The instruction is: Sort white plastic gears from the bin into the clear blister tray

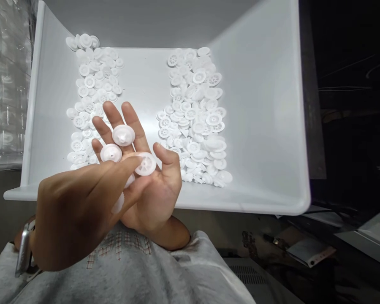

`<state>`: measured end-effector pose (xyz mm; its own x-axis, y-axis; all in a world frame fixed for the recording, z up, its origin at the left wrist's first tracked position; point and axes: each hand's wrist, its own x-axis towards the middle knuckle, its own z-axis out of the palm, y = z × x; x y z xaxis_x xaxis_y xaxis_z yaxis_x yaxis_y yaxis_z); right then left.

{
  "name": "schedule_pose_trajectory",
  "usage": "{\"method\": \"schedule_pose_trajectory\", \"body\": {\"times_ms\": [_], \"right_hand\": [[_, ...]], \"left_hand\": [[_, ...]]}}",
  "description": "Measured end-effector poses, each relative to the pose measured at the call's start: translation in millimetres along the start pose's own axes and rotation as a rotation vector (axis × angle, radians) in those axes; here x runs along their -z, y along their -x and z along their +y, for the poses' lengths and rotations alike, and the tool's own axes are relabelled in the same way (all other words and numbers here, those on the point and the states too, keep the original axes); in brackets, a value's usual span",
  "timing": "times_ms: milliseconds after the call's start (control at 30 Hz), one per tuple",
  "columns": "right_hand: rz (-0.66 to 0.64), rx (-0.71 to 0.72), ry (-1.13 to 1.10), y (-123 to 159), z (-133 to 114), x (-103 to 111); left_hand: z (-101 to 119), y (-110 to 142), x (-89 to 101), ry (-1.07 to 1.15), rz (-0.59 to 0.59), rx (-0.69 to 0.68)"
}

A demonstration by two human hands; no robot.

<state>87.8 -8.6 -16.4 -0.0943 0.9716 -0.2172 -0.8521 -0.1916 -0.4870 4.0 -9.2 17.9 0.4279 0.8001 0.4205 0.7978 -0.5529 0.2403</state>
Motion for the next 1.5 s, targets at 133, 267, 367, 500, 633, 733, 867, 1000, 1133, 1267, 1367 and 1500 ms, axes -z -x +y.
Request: {"method": "schedule_pose_trajectory", "body": {"times_ms": [133,267,367,500,633,733,867,1000,1133,1267,1367,1500], "right_hand": [[-0.025,-0.012,-0.008,0,-2,1],[-0.027,-0.014,-0.039,-1,-1,2],[-0.024,-0.006,-0.064,0,-1,1],[-0.001,0.014,-0.118,-1,0,-1],[0.027,0.009,-0.187,-3,-1,-3],[0.010,-0.009,-0.212,-3,-1,-3],[0.011,-0.008,-0.184,-3,1,-4],[0.001,-0.001,-0.122,-2,2,-4],[-0.035,-0.026,-0.098,-3,2,-2],[-0.027,-0.029,-0.098,-2,2,-2],[-0.024,-0.032,-0.058,-2,2,-3],[-0.026,-0.028,-0.023,-2,1,-4]], "left_hand": [[-4,-4,3.1,0.064,-0.130,0.052],[-9,-4,3.8,0.114,-0.196,0.112],[-11,-3,1.3,0.041,-0.087,0.139],[-13,3,4.7,0.092,-0.003,0.123],[-23,11,13.1,0.203,0.011,0.137],[-31,18,14.5,0.233,-0.015,0.134],[-34,23,8.9,0.183,-0.019,0.133],[-33,23,1.4,0.069,-0.008,0.149],[-32,22,-3.8,0.025,0.009,0.157],[-33,24,-5.4,0.034,0.012,0.171],[-33,26,-4.7,0.034,0.003,0.188],[-33,27,-3.1,0.033,-0.013,0.205]]}}
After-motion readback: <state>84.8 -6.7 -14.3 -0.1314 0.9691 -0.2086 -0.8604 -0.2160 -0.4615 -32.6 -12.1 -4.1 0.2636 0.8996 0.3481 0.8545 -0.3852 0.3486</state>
